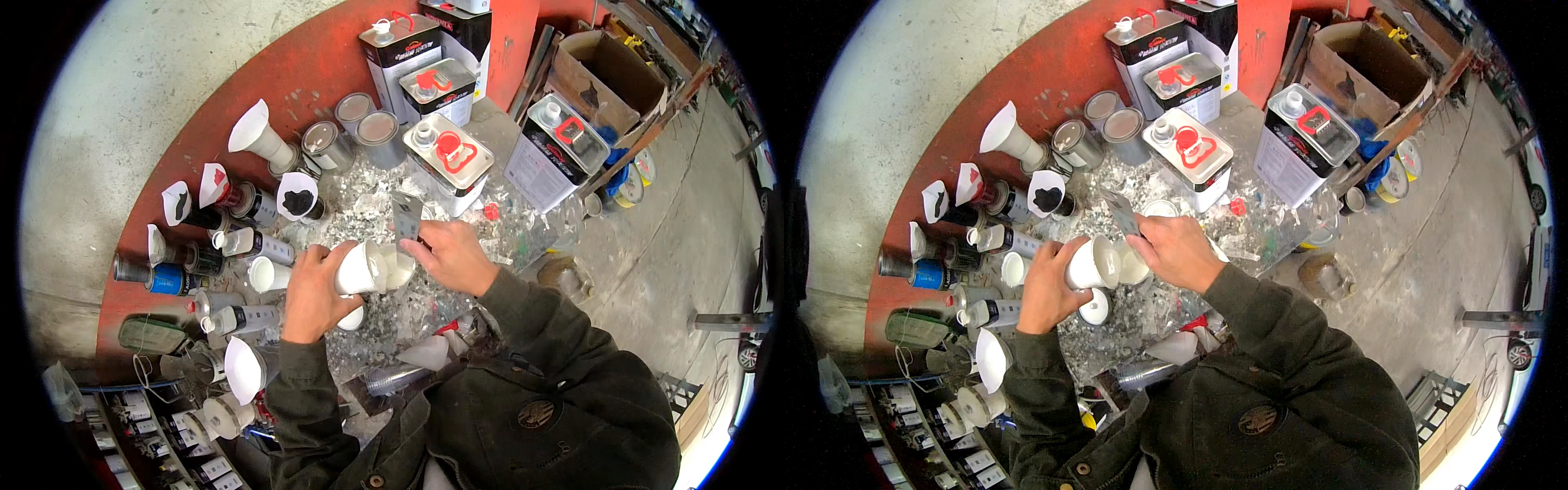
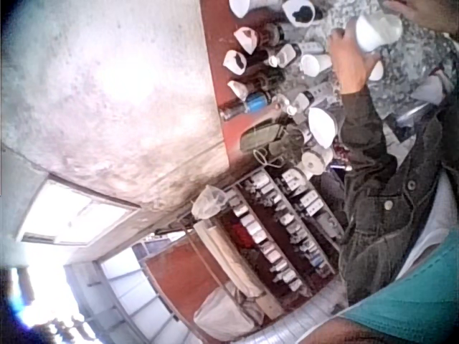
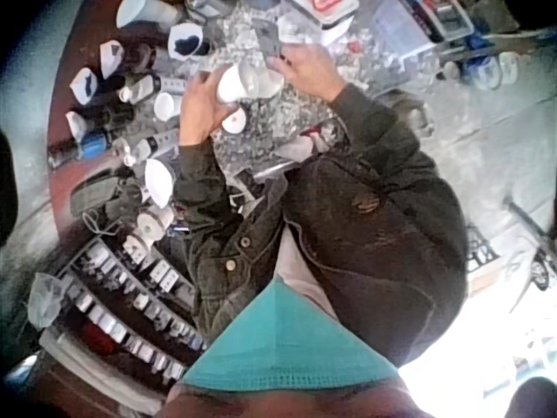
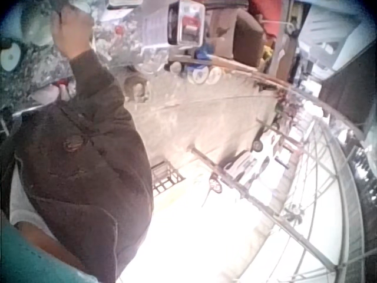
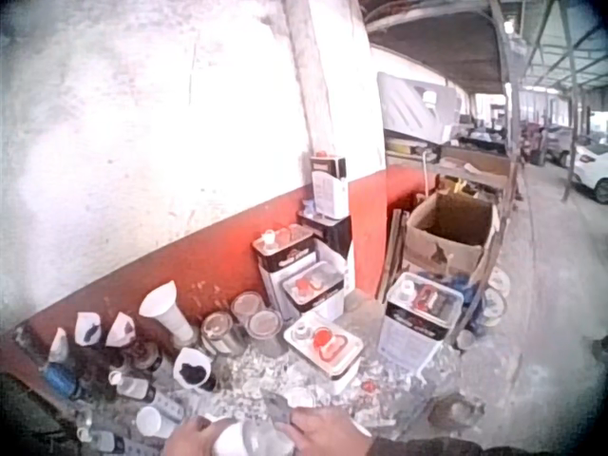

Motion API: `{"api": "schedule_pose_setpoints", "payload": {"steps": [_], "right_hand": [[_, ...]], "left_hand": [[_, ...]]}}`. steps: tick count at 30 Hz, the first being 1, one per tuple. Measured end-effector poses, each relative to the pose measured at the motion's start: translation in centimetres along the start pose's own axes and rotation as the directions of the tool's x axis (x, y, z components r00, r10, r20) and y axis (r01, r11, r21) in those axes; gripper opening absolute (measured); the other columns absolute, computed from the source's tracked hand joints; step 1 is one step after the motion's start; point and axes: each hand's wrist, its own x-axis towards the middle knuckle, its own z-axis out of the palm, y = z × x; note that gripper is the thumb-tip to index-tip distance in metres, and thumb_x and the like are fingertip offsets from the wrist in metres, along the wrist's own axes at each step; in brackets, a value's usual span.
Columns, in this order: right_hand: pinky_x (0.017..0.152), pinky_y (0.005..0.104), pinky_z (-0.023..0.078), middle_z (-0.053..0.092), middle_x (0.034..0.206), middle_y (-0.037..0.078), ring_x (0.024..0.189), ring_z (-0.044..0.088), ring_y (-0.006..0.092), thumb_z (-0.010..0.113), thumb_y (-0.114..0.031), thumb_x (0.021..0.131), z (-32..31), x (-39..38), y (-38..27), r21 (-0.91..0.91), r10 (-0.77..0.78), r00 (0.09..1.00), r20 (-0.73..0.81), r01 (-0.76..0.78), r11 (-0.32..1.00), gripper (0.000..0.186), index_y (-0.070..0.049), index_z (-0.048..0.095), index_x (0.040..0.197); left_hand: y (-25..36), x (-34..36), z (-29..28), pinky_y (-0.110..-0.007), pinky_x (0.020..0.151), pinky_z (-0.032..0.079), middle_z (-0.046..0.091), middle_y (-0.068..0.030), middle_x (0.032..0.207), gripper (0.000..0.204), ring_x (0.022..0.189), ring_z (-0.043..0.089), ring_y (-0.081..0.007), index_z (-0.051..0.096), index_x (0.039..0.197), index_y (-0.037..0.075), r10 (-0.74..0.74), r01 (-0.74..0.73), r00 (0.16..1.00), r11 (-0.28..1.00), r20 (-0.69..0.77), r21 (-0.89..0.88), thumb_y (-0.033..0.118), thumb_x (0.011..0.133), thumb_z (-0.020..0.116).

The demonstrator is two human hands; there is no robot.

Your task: The person walks from a paint booth to a workbench in a garage. They pick up a white plastic cup and pour a white liquid from a larger container into it. They then use a metal ruler to stir the liquid in the cup.

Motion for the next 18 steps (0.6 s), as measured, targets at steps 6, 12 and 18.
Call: {"api": "schedule_pose_setpoints", "payload": {"steps": [6, 12, 18], "right_hand": [[0.06, 0.0463, 0.05, 0.065, 0.073, 0.017, 0.066, 0.064, 0.0381, 0.064, -0.023, 0.093, -0.1, 0.06, -0.19, 0.024, 0.003, 1.0, -0.004, -0.003, 1.0, 0.026, 0.002, 0.063, 0.099], [0.06, 0.0462, 0.051, 0.065, 0.074, 0.018, 0.067, 0.065, 0.0376, 0.064, -0.024, 0.093, 0.47, -0.13, 0.27, 0.013, -0.004, 1.0, -0.014, 0.004, 1.0, 0.029, 0.003, 0.063, 0.105], [0.061, 0.0459, 0.051, 0.065, 0.074, 0.018, 0.068, 0.065, 0.0376, 0.064, -0.024, 0.093, 0.37, -0.08, 0.19, -0.003, 0.001, 1.0, -0.004, -0.001, 1.0, 0.03, 0.003, 0.063, 0.106]], "left_hand": [[0.24, -0.03, -0.38, -0.046, 0.092, 0.048, 0.059, -0.0144, 0.105, 0.073, 0.103, 0.056, -0.0367, 0.062, 0.129, 0.019, 0.007, -0.007, 1.0, 1.0, -0.006, 0.015, 0.015, 0.058, 0.08], [0.48, 0.07, -0.55, -0.046, 0.092, 0.048, 0.059, -0.0144, 0.105, 0.073, 0.102, 0.056, -0.0366, 0.062, 0.129, 0.02, 0.014, -0.014, 1.0, 0.999, -0.008, 0.03, 0.015, 0.058, 0.08], [0.58, 0.11, -0.78, -0.045, 0.093, 0.048, 0.059, -0.0148, 0.105, 0.073, 0.104, 0.056, -0.0371, 0.062, 0.128, 0.017, 0.011, -0.011, 1.0, 0.999, -0.006, 0.037, 0.013, 0.057, 0.079]]}}
